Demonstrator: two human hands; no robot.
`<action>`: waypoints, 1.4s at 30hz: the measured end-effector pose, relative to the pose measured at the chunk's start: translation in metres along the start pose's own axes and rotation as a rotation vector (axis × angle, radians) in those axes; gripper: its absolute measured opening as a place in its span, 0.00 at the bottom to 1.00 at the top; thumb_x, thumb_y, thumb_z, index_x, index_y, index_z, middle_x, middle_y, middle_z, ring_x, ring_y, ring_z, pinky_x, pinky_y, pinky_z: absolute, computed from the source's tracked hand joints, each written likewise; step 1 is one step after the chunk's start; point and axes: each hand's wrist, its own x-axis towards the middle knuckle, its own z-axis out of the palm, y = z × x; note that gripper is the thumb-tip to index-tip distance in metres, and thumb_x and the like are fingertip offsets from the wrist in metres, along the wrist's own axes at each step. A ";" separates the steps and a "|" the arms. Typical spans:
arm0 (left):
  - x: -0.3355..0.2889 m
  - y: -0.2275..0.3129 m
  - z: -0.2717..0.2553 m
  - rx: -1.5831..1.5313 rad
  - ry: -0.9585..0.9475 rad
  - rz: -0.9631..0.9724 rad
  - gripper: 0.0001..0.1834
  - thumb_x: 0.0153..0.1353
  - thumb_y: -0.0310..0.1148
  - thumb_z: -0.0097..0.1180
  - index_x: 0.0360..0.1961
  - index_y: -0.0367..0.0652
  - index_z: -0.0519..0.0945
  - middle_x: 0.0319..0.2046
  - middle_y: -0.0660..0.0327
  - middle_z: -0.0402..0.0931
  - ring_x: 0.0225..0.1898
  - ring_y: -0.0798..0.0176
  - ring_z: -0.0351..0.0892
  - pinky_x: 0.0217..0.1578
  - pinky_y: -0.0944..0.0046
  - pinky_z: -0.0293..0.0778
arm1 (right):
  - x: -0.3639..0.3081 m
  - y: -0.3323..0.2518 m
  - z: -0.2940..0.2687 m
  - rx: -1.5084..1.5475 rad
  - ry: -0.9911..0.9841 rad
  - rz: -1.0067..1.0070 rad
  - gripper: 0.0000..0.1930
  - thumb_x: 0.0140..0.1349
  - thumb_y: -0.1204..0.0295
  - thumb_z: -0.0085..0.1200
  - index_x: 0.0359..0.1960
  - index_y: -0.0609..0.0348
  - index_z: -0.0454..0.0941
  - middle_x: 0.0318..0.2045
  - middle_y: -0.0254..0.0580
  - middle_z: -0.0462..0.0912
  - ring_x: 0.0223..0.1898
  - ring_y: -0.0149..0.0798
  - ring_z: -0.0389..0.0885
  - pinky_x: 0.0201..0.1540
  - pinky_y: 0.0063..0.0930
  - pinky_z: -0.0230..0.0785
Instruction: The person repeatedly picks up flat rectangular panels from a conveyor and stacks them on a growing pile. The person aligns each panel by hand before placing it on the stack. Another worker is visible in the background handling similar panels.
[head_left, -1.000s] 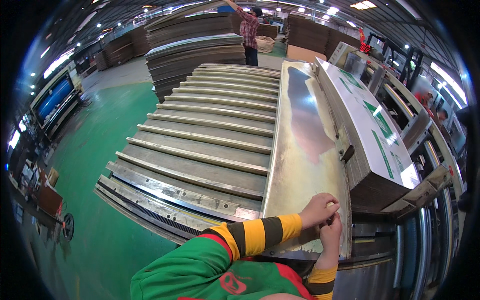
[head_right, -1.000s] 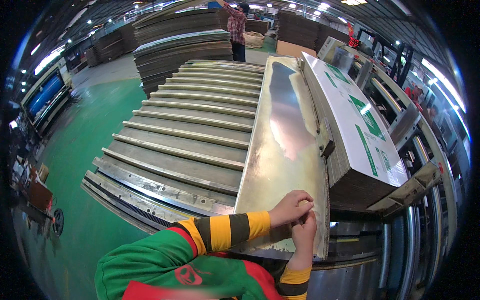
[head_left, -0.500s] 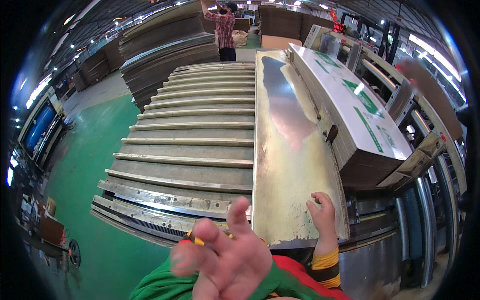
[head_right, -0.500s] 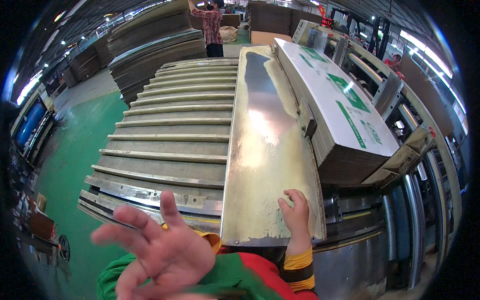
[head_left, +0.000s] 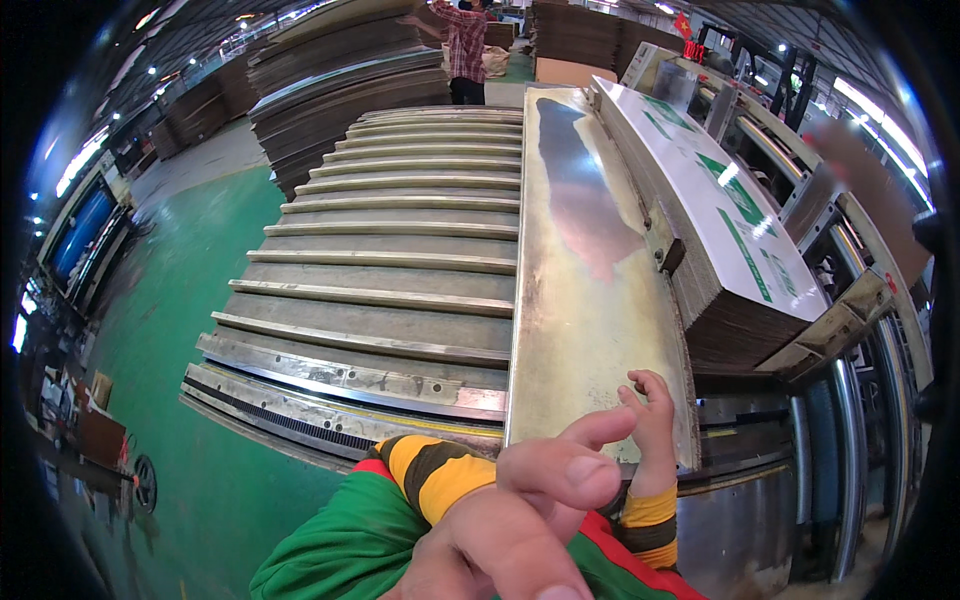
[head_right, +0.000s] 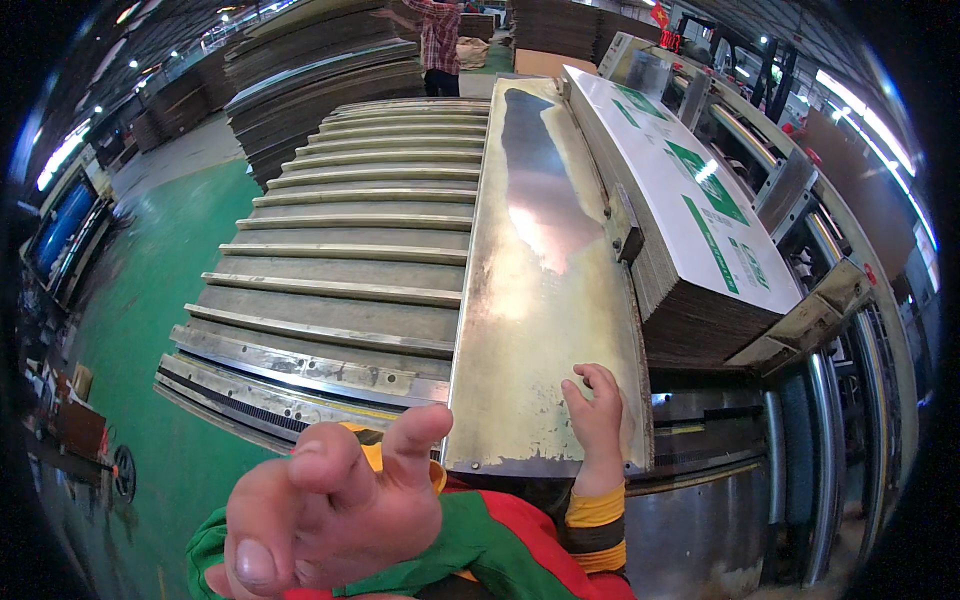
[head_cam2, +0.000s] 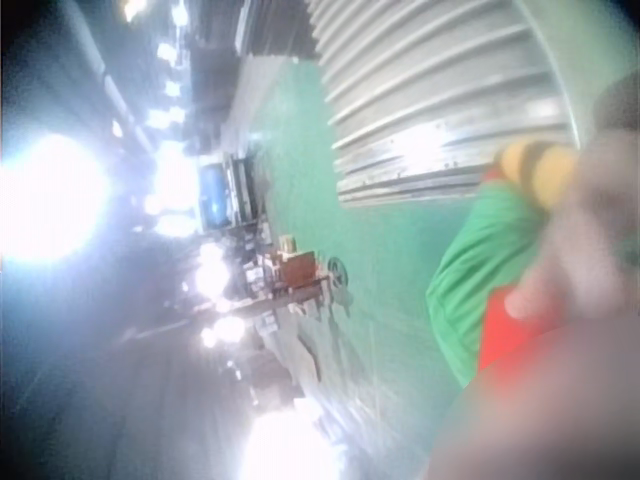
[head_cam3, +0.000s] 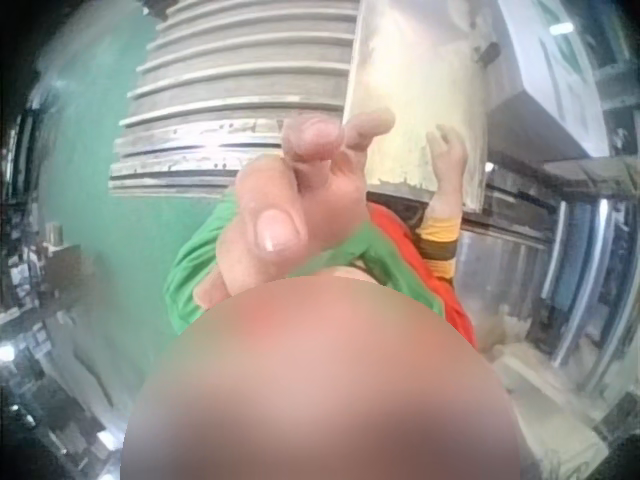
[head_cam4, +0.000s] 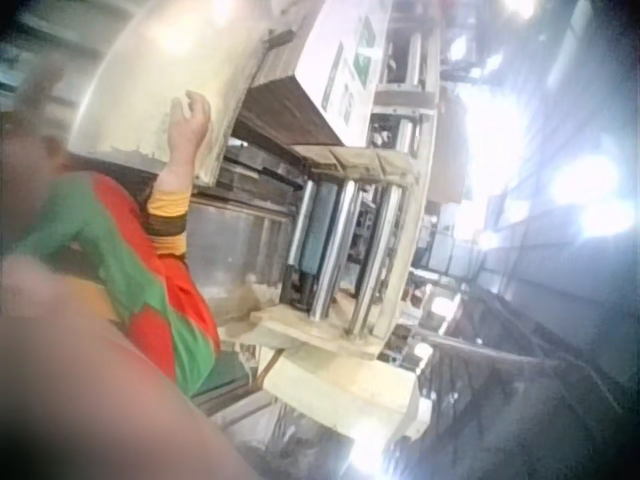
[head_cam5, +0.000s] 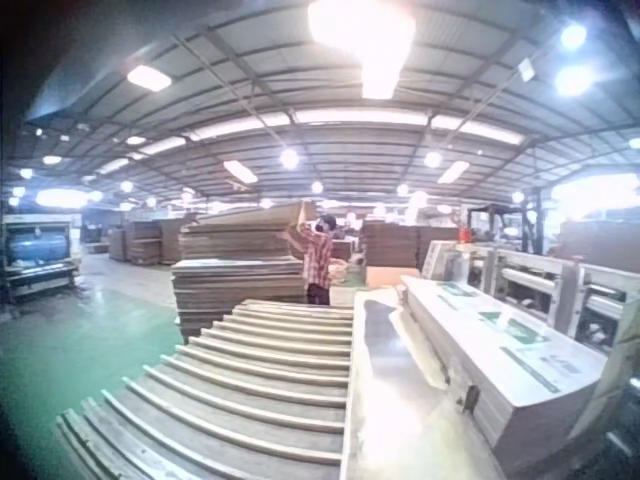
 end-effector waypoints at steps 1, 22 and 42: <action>0.002 -0.005 0.000 -0.014 0.007 0.015 0.18 0.68 0.55 0.43 0.36 0.64 0.84 0.66 0.64 0.63 0.73 0.41 0.36 0.66 0.26 0.33 | 0.000 0.000 0.000 -0.009 -0.001 0.006 0.13 0.51 0.76 0.63 0.40 0.64 0.80 0.42 0.40 0.80 0.41 0.36 0.76 0.48 0.28 0.70; 0.005 -0.027 -0.008 -0.110 -0.104 0.053 0.25 0.69 0.58 0.36 0.45 0.56 0.80 0.57 0.61 0.69 0.70 0.44 0.49 0.67 0.29 0.41 | 0.001 -0.004 -0.002 -0.077 0.002 -0.088 0.13 0.52 0.73 0.63 0.39 0.63 0.80 0.40 0.43 0.81 0.43 0.42 0.79 0.47 0.30 0.73; -0.148 -0.108 -0.090 0.420 0.269 -0.827 0.06 0.61 0.21 0.51 0.40 0.37 0.77 0.52 0.55 0.71 0.51 0.60 0.73 0.55 0.60 0.68 | -0.001 -0.005 -0.004 -0.045 0.001 0.067 0.14 0.53 0.68 0.62 0.40 0.62 0.80 0.41 0.44 0.81 0.45 0.43 0.80 0.47 0.31 0.73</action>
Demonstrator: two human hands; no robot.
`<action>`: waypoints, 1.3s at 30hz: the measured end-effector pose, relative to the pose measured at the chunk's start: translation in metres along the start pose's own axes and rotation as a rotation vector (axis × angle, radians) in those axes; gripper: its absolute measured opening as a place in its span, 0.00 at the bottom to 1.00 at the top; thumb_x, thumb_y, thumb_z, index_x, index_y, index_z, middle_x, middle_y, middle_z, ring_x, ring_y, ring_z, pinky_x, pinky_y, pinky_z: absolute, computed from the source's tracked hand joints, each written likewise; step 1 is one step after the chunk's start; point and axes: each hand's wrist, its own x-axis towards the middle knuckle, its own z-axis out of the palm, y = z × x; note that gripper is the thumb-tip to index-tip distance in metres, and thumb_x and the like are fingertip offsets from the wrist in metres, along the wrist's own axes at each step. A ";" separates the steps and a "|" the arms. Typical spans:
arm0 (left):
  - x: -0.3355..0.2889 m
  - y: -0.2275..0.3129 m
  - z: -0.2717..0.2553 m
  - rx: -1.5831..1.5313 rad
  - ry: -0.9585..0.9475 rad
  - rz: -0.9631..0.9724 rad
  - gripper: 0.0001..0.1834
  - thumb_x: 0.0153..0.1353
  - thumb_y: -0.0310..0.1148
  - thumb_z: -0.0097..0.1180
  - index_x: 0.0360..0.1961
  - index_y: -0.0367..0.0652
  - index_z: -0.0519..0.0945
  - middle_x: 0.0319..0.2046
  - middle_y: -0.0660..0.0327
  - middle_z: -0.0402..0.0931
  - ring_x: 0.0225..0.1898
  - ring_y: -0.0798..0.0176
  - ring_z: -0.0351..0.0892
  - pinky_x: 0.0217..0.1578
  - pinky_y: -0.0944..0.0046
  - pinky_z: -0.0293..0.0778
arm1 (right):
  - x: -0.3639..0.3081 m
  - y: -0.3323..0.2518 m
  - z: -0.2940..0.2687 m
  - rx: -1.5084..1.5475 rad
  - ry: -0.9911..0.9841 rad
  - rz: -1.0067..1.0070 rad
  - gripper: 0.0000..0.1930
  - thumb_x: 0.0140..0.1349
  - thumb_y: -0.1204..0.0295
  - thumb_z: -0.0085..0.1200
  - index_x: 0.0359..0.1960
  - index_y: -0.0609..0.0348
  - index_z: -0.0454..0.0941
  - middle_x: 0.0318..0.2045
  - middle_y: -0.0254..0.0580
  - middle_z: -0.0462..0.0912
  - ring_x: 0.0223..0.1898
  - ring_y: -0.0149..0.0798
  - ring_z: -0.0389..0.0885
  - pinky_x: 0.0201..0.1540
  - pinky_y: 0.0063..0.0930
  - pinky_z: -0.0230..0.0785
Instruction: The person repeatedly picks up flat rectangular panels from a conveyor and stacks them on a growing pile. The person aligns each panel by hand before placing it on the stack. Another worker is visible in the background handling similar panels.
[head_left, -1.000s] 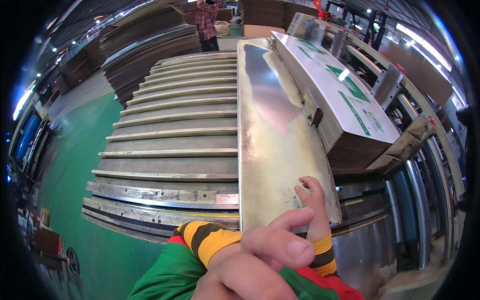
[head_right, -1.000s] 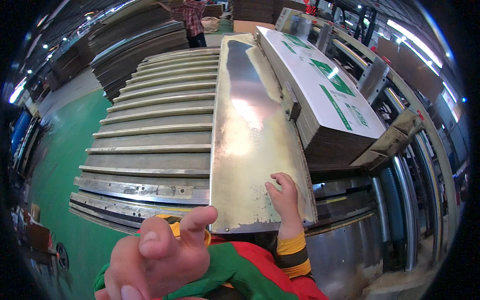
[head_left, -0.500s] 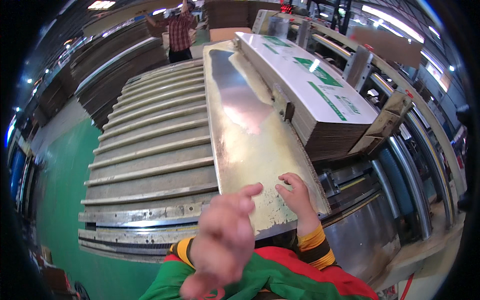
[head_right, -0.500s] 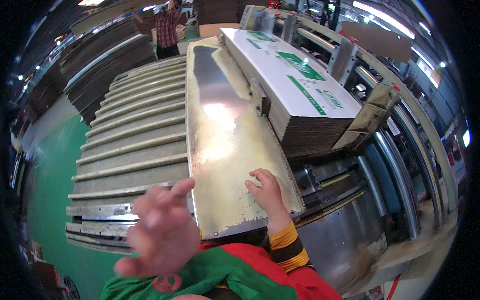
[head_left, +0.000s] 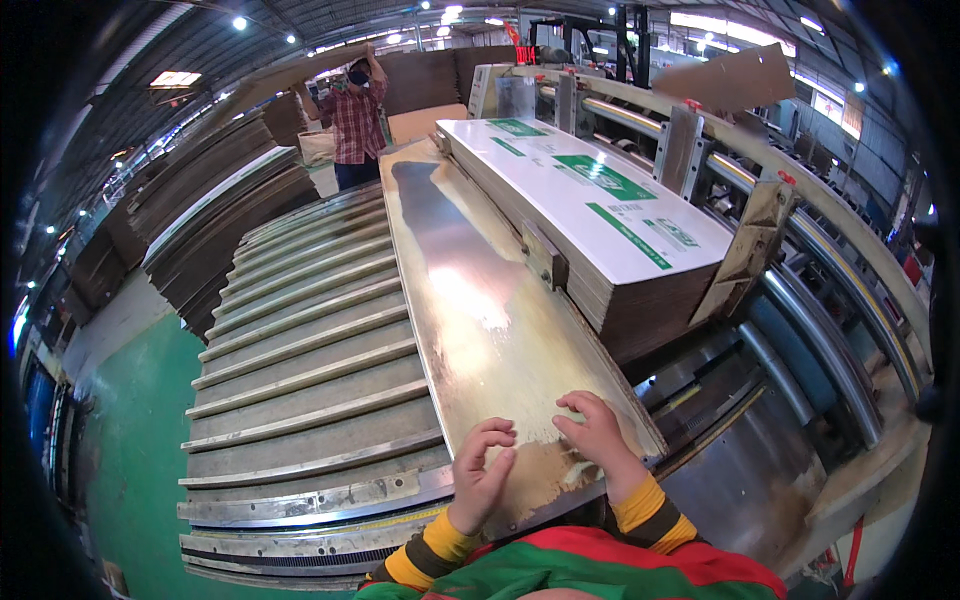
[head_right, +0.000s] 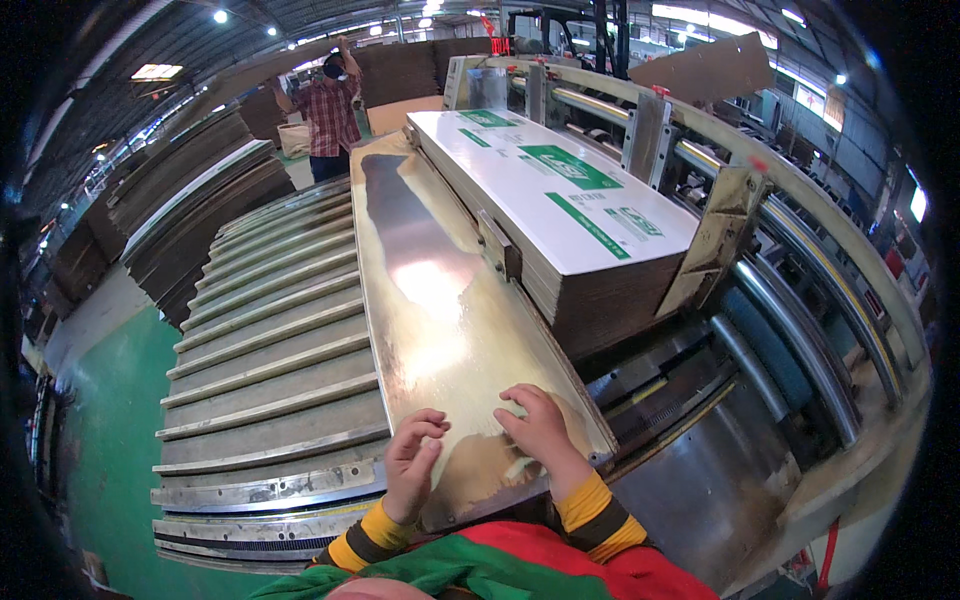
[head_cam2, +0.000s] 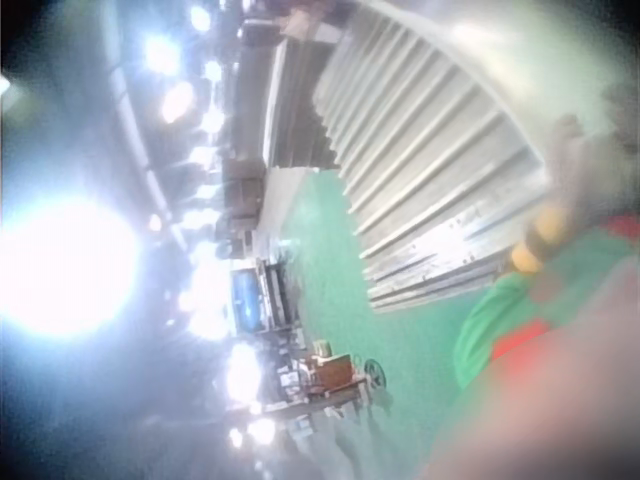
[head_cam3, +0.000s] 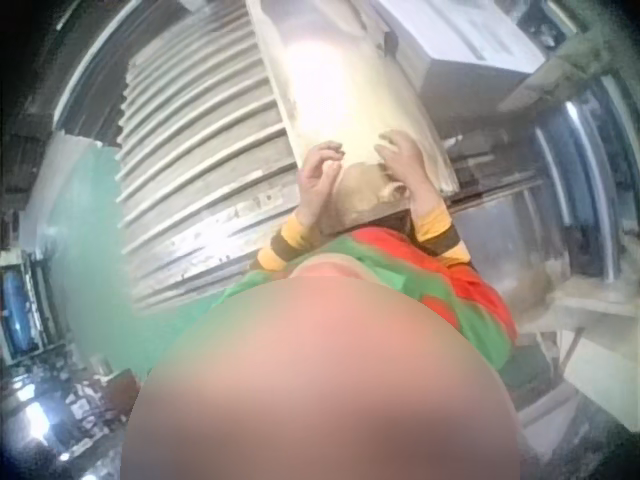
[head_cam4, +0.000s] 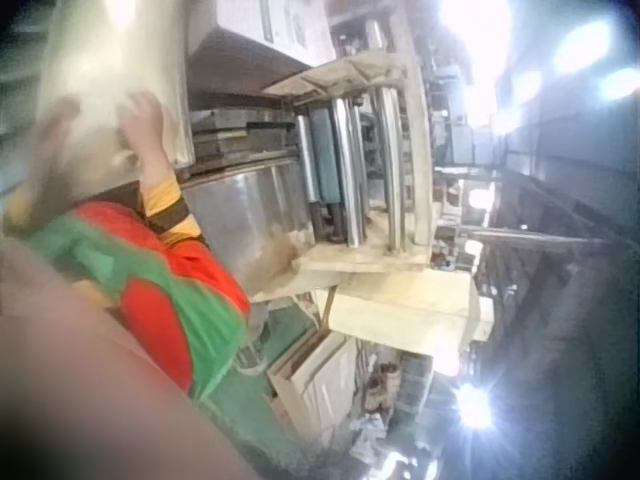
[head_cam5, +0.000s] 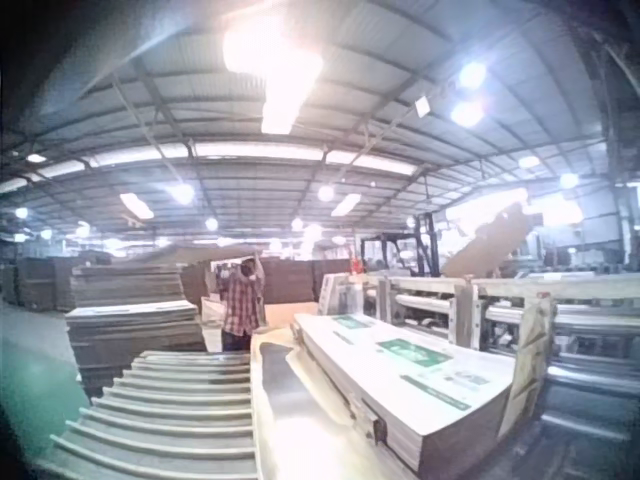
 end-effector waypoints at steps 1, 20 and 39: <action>0.003 -0.001 -0.009 -0.011 0.095 -0.018 0.08 0.61 0.21 0.51 0.41 0.37 0.77 0.49 0.56 0.73 0.49 0.61 0.75 0.54 0.62 0.69 | 0.000 0.001 0.000 0.049 0.005 -0.017 0.15 0.54 0.66 0.62 0.40 0.62 0.80 0.42 0.44 0.81 0.45 0.44 0.80 0.46 0.32 0.73; 0.084 -0.070 -0.248 -0.353 0.984 -0.148 0.37 0.61 0.57 0.54 0.65 0.54 0.56 0.62 0.58 0.57 0.57 0.52 0.65 0.47 0.41 0.67 | 0.099 -0.026 0.033 0.200 -0.170 0.103 0.20 0.56 0.73 0.63 0.51 0.61 0.75 0.50 0.38 0.74 0.46 0.32 0.76 0.43 0.23 0.72; 0.413 -0.170 -0.341 -0.473 0.837 -0.265 0.63 0.46 0.71 0.60 0.74 0.52 0.44 0.74 0.54 0.32 0.73 0.37 0.31 0.64 0.24 0.34 | 0.097 0.002 0.060 0.201 -0.003 0.103 0.13 0.57 0.77 0.60 0.45 0.61 0.77 0.47 0.37 0.75 0.40 0.28 0.79 0.41 0.21 0.73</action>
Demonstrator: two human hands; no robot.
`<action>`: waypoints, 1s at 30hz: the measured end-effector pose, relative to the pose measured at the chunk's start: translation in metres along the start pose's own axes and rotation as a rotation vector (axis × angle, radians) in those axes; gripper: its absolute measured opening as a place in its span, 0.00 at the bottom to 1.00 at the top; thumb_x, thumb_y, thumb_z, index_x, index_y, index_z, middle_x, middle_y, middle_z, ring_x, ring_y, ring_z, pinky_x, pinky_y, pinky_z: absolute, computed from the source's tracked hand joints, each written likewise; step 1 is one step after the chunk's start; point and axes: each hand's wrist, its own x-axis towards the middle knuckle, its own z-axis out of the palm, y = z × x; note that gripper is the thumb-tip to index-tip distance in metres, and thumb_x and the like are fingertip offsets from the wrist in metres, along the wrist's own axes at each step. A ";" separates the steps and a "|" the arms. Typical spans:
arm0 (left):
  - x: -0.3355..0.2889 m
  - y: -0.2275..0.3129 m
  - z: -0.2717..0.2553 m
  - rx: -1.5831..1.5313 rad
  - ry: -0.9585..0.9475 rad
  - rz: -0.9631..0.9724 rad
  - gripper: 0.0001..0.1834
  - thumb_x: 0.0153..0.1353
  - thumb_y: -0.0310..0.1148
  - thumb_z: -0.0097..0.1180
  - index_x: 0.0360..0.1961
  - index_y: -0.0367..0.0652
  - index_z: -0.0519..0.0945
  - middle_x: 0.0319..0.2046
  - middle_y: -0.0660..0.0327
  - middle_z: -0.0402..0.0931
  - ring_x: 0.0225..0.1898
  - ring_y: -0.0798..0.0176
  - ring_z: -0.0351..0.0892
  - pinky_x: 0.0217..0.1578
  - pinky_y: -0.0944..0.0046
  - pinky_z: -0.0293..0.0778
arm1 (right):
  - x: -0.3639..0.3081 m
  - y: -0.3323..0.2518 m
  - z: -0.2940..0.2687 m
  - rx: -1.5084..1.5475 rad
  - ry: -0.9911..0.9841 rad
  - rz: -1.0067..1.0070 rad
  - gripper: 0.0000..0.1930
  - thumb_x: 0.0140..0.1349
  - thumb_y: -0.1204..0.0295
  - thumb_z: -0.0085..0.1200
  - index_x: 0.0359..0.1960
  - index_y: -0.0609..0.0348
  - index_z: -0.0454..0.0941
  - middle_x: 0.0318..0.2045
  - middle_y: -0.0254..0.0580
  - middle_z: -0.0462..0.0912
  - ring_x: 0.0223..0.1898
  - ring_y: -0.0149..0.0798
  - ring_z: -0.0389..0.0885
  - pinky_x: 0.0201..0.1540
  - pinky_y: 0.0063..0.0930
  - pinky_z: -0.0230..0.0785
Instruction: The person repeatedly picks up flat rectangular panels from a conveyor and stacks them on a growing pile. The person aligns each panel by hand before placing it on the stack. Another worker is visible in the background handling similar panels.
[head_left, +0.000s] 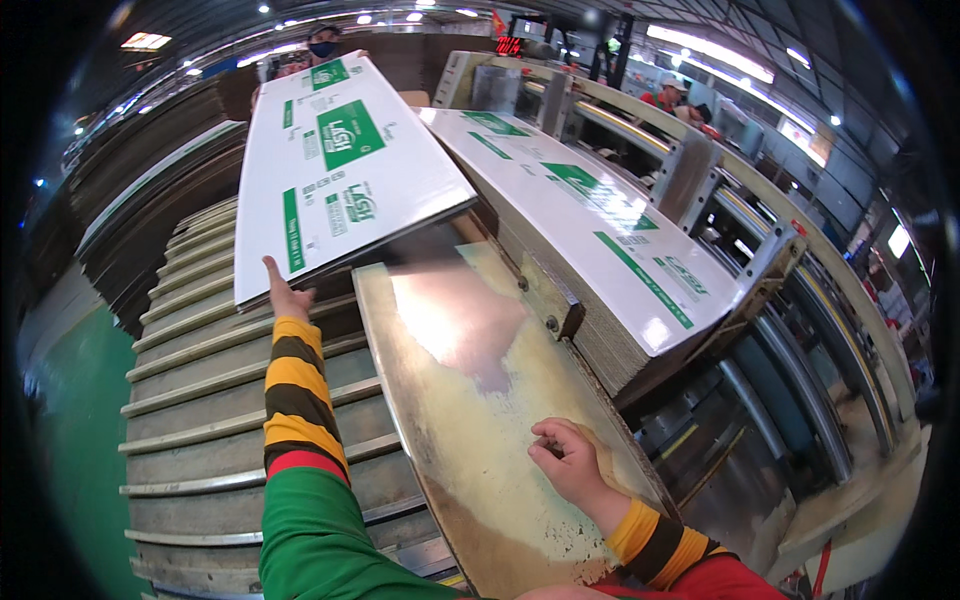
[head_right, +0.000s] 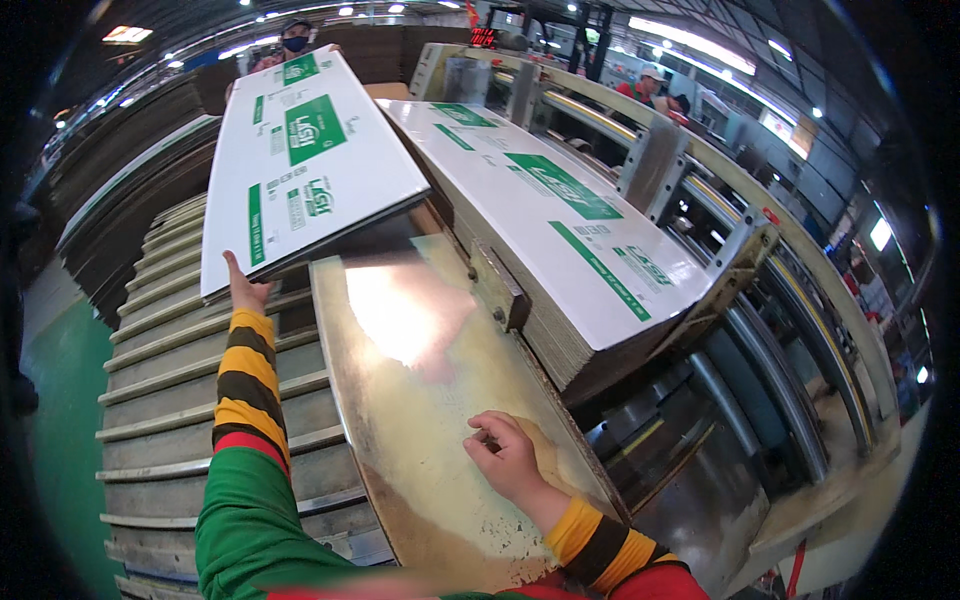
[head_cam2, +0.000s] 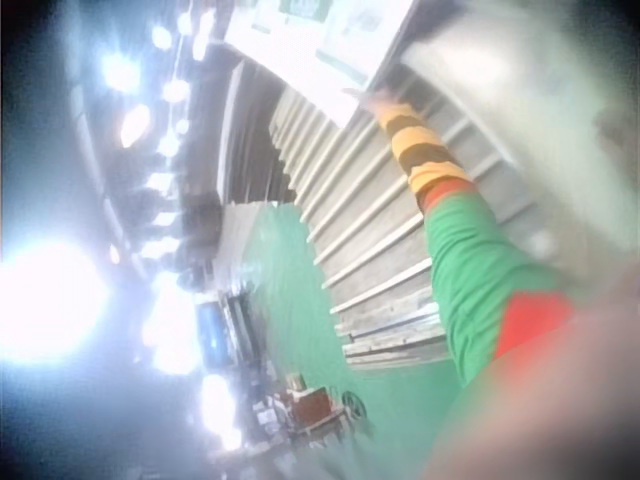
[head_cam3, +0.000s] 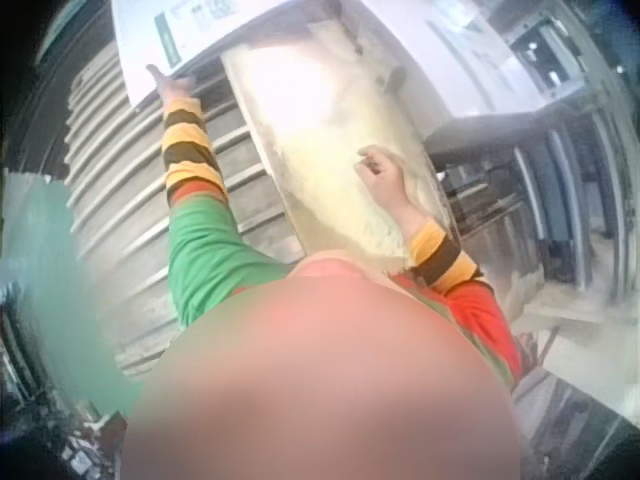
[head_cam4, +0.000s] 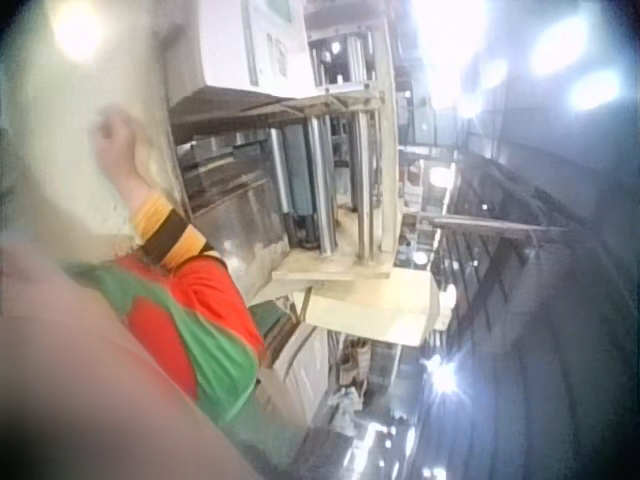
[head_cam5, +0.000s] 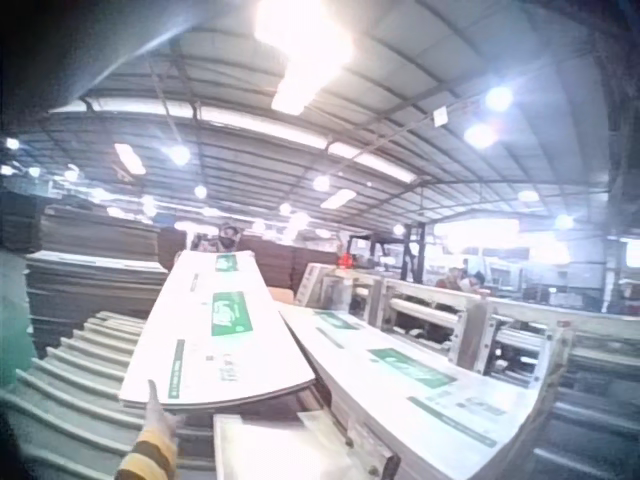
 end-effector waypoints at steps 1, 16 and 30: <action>0.011 -0.003 0.001 0.026 -0.054 0.038 0.59 0.49 0.69 0.60 0.74 0.51 0.47 0.75 0.53 0.38 0.73 0.37 0.35 0.64 0.25 0.34 | -0.001 -0.002 0.000 0.029 -0.006 0.000 0.13 0.57 0.77 0.60 0.44 0.61 0.77 0.47 0.38 0.75 0.40 0.28 0.79 0.41 0.21 0.73; 0.015 0.043 0.082 -0.115 -0.077 0.363 0.20 0.52 0.26 0.65 0.44 0.27 0.74 0.45 0.53 0.78 0.40 0.57 0.81 0.41 0.59 0.79 | -0.004 -0.004 -0.001 -0.092 0.093 -0.090 0.08 0.57 0.76 0.59 0.39 0.62 0.79 0.39 0.36 0.78 0.33 0.27 0.77 0.38 0.21 0.71; -0.140 0.158 0.189 1.050 0.127 1.037 0.47 0.44 0.48 0.68 0.48 0.11 0.63 0.48 0.30 0.73 0.51 0.38 0.76 0.54 0.55 0.70 | 0.004 0.000 -0.001 -0.009 0.084 -0.070 0.12 0.57 0.69 0.59 0.40 0.63 0.80 0.39 0.45 0.80 0.34 0.39 0.81 0.39 0.29 0.74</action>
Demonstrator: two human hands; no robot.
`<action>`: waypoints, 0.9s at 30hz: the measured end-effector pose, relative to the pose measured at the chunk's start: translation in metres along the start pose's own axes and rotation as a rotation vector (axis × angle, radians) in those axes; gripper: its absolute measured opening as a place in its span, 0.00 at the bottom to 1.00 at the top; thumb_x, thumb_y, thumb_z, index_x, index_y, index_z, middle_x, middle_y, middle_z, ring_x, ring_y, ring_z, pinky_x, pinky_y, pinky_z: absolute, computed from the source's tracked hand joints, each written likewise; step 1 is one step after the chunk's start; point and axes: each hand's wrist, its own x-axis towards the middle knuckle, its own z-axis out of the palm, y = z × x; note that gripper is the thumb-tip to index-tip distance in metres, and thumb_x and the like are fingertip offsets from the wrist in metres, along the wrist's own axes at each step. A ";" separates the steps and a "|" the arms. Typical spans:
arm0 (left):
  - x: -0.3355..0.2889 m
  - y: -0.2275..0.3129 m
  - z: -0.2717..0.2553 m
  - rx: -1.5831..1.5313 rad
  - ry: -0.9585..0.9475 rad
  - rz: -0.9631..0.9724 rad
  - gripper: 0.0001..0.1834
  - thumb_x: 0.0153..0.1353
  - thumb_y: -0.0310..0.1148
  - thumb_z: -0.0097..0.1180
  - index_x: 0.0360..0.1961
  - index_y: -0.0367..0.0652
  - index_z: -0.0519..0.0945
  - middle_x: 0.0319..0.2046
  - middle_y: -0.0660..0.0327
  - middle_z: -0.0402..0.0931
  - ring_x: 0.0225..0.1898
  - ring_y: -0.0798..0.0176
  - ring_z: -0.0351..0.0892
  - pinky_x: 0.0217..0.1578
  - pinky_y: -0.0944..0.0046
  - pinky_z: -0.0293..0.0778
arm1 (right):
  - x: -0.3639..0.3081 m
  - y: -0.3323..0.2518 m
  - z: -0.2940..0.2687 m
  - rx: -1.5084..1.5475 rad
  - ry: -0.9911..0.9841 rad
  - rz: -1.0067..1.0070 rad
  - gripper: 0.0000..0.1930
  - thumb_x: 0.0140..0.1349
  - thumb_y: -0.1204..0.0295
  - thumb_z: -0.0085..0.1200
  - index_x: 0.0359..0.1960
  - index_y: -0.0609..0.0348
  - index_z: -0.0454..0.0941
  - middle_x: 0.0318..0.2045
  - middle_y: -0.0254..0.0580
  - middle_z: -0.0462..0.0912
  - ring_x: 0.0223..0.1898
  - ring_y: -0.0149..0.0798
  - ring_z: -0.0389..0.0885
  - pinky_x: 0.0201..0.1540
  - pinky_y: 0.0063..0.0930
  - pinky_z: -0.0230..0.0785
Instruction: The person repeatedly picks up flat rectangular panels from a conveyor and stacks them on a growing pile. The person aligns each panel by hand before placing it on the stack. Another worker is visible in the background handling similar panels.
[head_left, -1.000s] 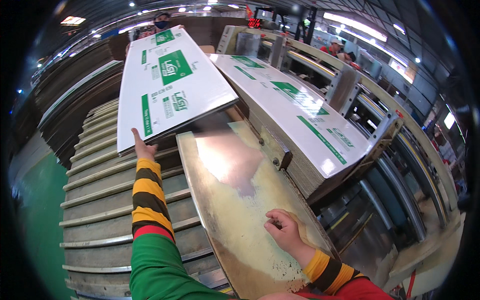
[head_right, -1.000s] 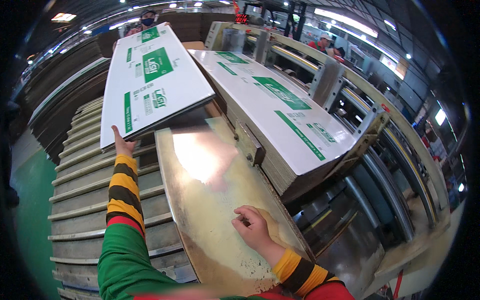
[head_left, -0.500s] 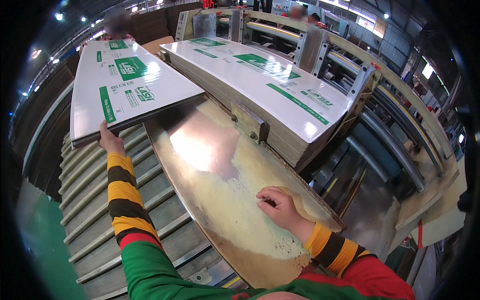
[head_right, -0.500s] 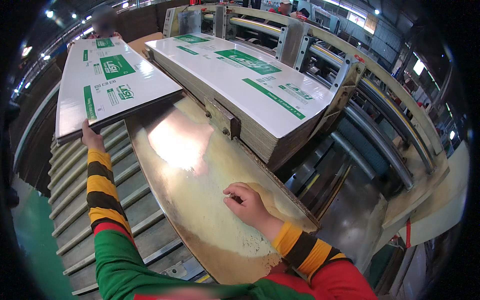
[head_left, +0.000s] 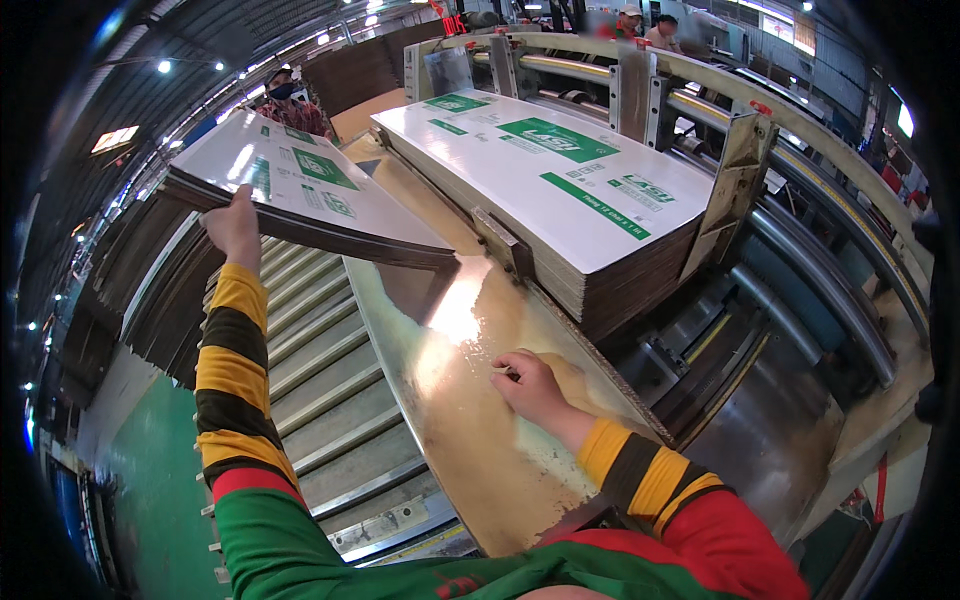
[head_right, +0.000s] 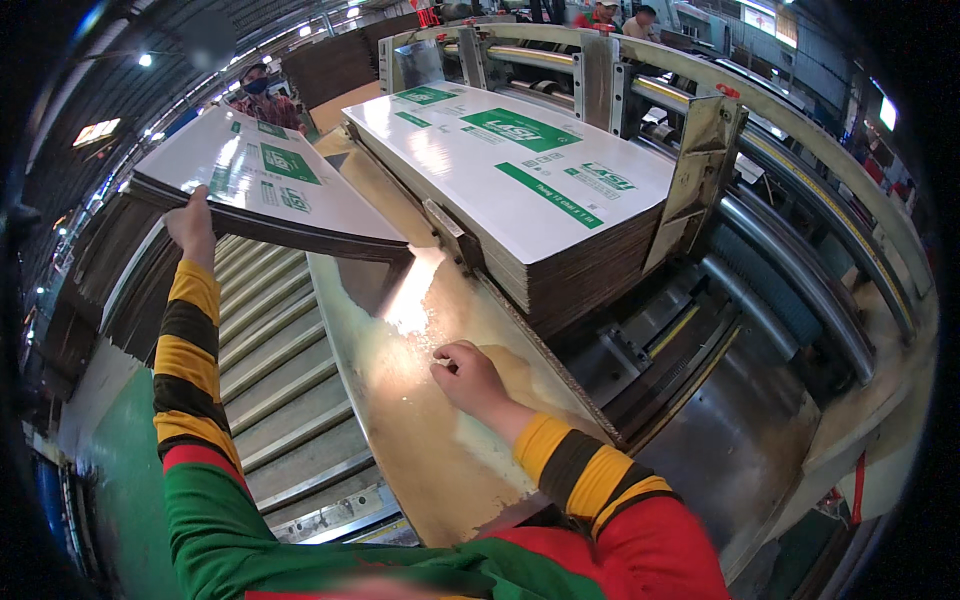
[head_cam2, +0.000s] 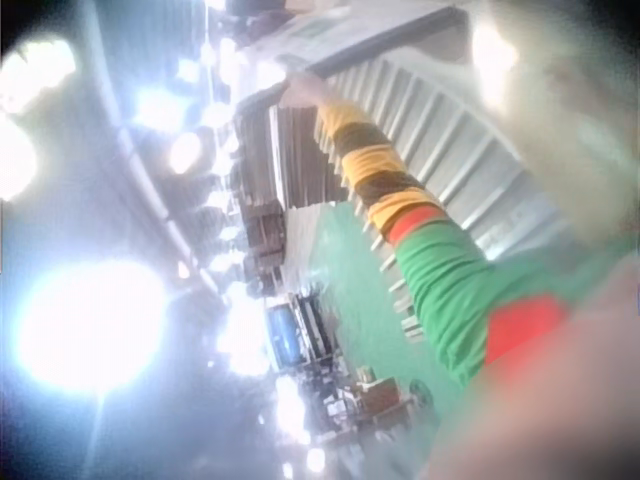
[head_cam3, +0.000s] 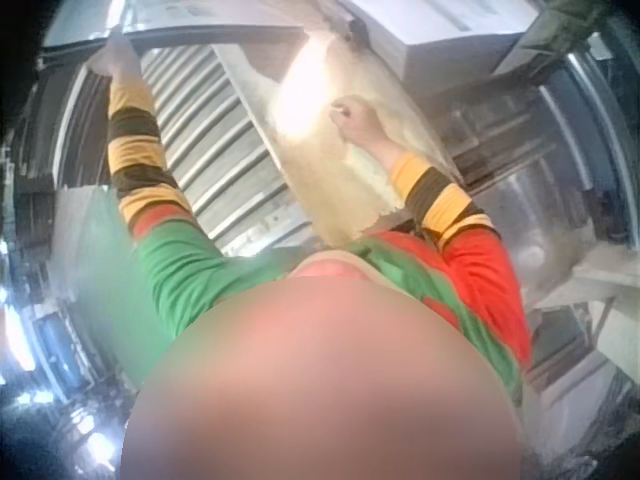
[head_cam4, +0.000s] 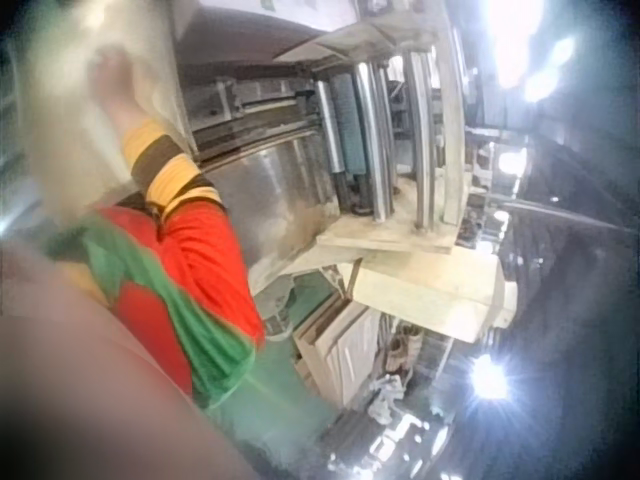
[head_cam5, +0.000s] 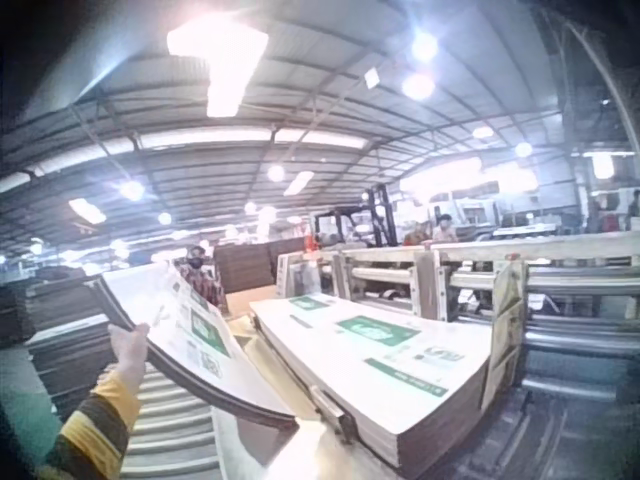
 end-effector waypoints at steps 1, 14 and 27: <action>-0.013 0.016 -0.002 0.088 0.020 0.053 0.47 0.45 0.48 0.67 0.48 0.11 0.62 0.47 0.30 0.73 0.50 0.37 0.76 0.53 0.55 0.71 | 0.000 0.000 0.000 0.022 0.003 0.005 0.12 0.56 0.69 0.59 0.40 0.63 0.80 0.39 0.46 0.80 0.34 0.39 0.81 0.40 0.30 0.74; -0.059 0.036 -0.059 -0.453 0.073 -0.013 0.33 0.44 0.30 0.69 0.49 0.21 0.70 0.49 0.44 0.76 0.50 0.51 0.77 0.53 0.59 0.71 | 0.008 0.007 -0.004 0.105 -0.016 0.062 0.17 0.55 0.68 0.60 0.46 0.62 0.78 0.44 0.45 0.79 0.35 0.37 0.79 0.42 0.29 0.73; -0.074 0.039 -0.122 -0.868 0.114 -0.331 0.21 0.49 0.19 0.63 0.47 0.28 0.77 0.46 0.54 0.78 0.43 0.58 0.80 0.44 0.63 0.78 | 0.010 0.018 -0.008 0.250 -0.003 0.101 0.19 0.56 0.67 0.61 0.48 0.62 0.78 0.44 0.43 0.79 0.36 0.34 0.78 0.42 0.28 0.73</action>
